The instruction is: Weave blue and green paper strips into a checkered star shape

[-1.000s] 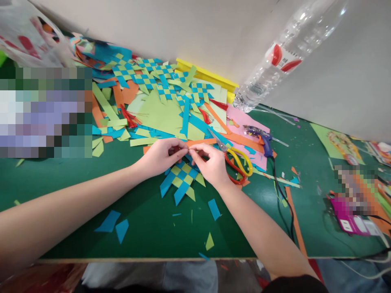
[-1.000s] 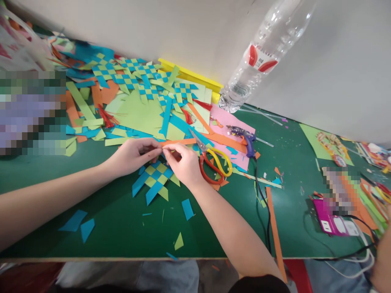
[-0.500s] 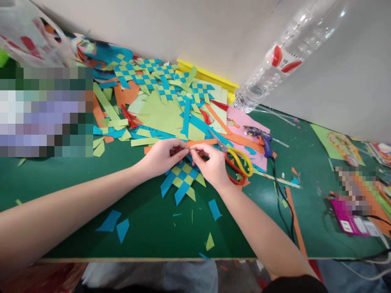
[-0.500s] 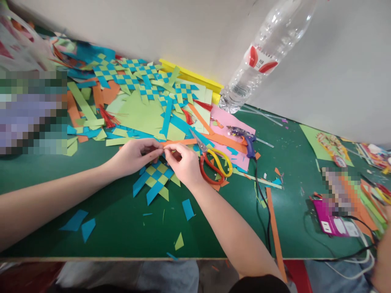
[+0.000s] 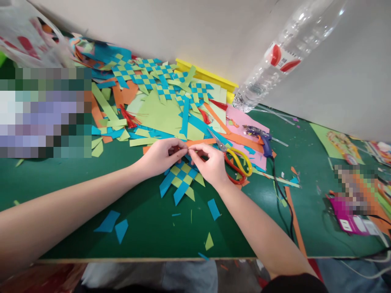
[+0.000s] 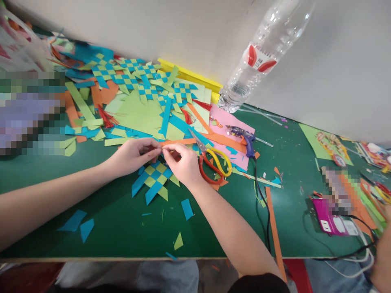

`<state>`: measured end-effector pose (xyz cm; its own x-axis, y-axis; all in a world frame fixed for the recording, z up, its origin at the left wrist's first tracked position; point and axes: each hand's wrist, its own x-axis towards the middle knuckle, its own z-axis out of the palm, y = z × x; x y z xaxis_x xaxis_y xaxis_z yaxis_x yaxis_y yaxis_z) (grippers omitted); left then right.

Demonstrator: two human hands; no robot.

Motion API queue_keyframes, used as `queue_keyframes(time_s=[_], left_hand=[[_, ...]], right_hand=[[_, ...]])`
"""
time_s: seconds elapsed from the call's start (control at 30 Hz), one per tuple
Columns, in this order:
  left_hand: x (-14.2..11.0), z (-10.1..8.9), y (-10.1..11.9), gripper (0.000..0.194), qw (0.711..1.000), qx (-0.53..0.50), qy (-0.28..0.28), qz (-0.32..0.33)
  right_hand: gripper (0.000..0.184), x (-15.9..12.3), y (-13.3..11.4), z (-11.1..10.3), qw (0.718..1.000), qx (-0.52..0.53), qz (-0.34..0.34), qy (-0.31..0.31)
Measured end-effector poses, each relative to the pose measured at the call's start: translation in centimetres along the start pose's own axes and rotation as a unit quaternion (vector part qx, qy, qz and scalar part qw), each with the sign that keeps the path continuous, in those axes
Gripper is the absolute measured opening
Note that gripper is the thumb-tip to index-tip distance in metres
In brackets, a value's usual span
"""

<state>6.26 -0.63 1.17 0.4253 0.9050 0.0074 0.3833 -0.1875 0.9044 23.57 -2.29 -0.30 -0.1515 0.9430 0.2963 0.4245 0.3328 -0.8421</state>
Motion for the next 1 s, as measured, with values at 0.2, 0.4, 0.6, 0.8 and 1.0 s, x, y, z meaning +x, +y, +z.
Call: queue_keyframes(time_s=[0.2,0.4,0.6,0.8,1.0], left_hand=[[0.02,-0.01,0.12,0.017,1.0,-0.007,-0.002,0.0],[0.07,0.03,0.08,0.017,1.0,-0.01,0.0,0.004],[0.05,0.01,0.1,0.015,1.0,-0.007,0.002,0.002],[0.02,-0.02,-0.03,0.019,1.0,-0.009,-0.005,0.003],[-0.09,-0.09,0.08,0.02,1.0,-0.003,-0.005,0.008]], right_hand=[[0.014,-0.07,-0.09,-0.08,1.0,0.015,-0.002,-0.012],[0.014,0.03,0.14,-0.21,0.999,0.022,-0.001,-0.026],[0.015,-0.07,0.22,-0.11,0.999,0.019,0.005,-0.027],[0.015,-0.06,0.04,-0.14,0.999,0.031,0.004,-0.027],[0.013,-0.02,-0.2,-0.23,0.999,0.023,0.012,-0.023]])
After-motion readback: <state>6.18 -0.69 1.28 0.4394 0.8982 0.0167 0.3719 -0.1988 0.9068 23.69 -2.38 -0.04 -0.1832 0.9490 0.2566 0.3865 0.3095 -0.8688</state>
